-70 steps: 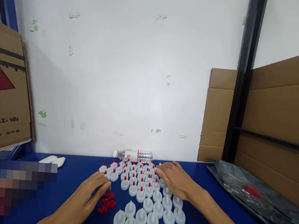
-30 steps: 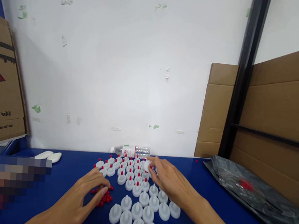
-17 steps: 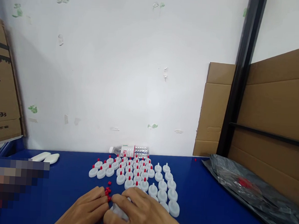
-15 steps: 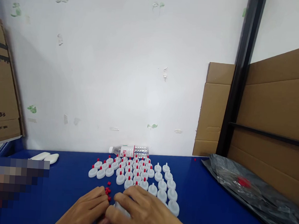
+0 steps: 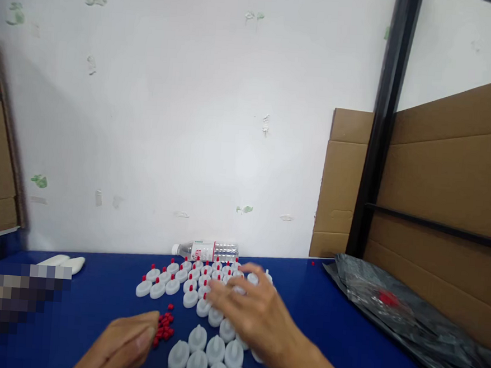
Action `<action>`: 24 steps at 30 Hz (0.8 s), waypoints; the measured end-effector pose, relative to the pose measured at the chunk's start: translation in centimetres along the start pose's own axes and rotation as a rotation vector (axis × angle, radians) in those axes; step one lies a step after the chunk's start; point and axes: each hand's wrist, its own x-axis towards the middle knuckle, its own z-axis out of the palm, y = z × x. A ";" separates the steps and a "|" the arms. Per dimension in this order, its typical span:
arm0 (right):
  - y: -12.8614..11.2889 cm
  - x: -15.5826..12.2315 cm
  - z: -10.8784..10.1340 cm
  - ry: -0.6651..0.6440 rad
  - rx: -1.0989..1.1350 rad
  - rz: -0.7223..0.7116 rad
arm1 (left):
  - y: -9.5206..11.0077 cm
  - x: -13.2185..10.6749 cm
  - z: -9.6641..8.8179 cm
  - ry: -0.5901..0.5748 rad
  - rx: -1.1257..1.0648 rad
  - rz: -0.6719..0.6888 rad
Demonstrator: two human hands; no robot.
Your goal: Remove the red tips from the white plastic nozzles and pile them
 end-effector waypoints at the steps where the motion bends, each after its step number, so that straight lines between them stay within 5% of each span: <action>1: 1.3 -0.5 -0.1 0.001 -0.026 0.121 | -0.2 -0.1 -0.7 0.009 -0.004 -0.046; 4: 4.5 -1.8 -0.3 -0.052 0.003 0.432 | -0.7 0.5 -2.5 0.077 0.073 -0.073; 6: 5.4 -2.3 -0.1 -0.092 0.034 0.504 | -0.8 1.3 -3.1 0.062 0.146 -0.047; 12: 4.5 -2.5 0.8 -0.224 0.080 0.490 | -1.5 2.5 -2.2 -0.111 0.252 -0.049; 24: 4.6 -2.9 1.4 -0.394 0.211 0.553 | -2.0 2.2 -1.8 -0.170 0.284 -0.103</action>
